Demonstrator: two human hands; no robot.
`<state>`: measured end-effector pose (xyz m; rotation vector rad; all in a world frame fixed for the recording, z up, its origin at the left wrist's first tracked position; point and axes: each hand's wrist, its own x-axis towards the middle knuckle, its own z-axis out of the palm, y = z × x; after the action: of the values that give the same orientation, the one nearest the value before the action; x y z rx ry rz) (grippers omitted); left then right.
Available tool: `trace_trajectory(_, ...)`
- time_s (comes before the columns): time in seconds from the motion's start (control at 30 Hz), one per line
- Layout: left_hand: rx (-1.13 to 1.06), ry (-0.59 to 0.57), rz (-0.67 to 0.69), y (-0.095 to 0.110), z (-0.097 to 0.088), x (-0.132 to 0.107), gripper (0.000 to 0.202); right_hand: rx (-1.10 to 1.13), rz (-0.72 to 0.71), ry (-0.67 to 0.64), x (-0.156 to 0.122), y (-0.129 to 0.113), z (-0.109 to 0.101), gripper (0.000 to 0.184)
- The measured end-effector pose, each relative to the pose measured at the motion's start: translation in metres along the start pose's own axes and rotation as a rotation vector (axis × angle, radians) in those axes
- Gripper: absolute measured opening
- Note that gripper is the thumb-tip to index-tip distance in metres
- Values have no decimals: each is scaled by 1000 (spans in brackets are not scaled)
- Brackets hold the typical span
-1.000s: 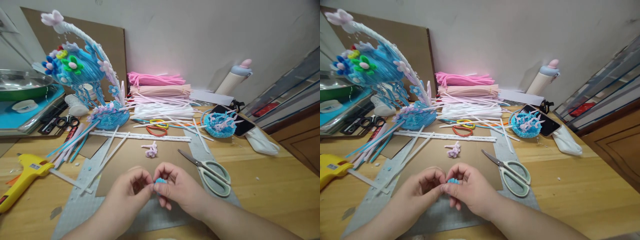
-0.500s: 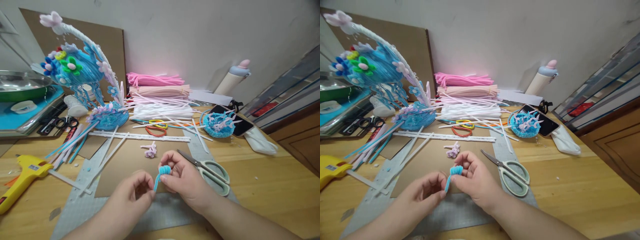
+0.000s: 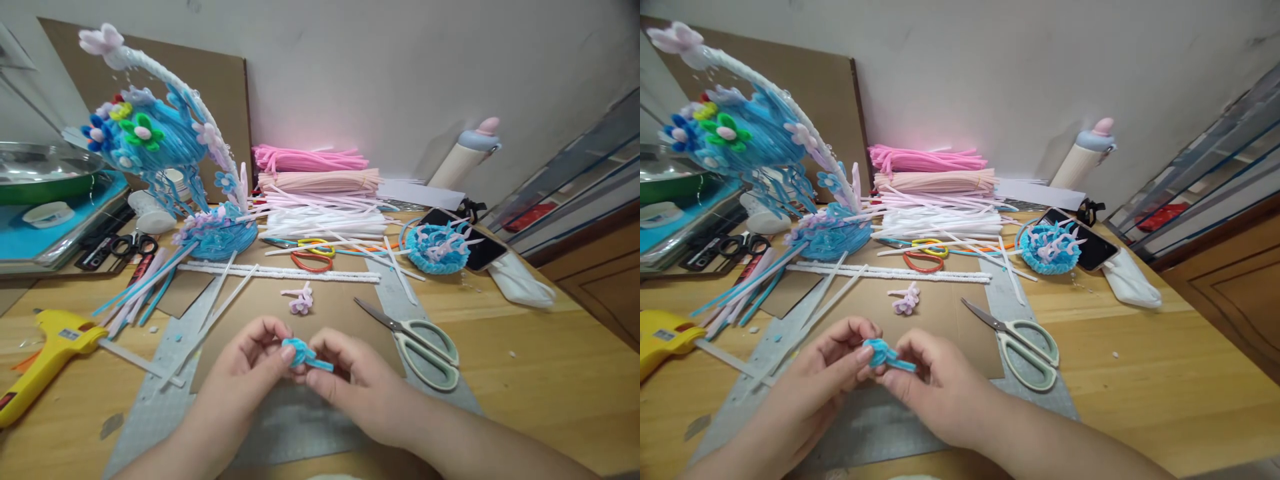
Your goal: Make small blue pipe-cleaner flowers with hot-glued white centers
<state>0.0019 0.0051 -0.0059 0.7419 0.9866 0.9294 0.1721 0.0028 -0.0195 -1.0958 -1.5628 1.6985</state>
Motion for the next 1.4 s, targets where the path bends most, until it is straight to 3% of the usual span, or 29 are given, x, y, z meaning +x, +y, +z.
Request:
trace_trajectory(0.13,-127,-64,-52,2,1,2,19,-65,-29,38,1,1,-4,29)
trace_trajectory(0.3,172,-76,-31,-10,-1,5,21,-209,-140,41,0,0,-6,30)
trace_trajectory(0.43,366,-59,65,-15,-3,4,16,-325,-284,217,2,2,-5,18)
trace_trajectory(0.53,386,-32,110,-16,-2,3,14,-91,-273,295,5,7,-2,7)
trace_trajectory(0.7,240,-84,68,-17,4,4,14,582,-50,133,8,12,10,21)
trace_trajectory(0.87,256,-45,80,-17,5,3,16,941,67,73,7,8,14,17)
trace_trajectory(1.1,533,-6,269,-17,0,-1,15,1115,79,-36,4,5,10,13)
trace_trajectory(1.4,939,-34,493,-14,-1,-6,12,1063,149,-79,-2,-3,1,17)
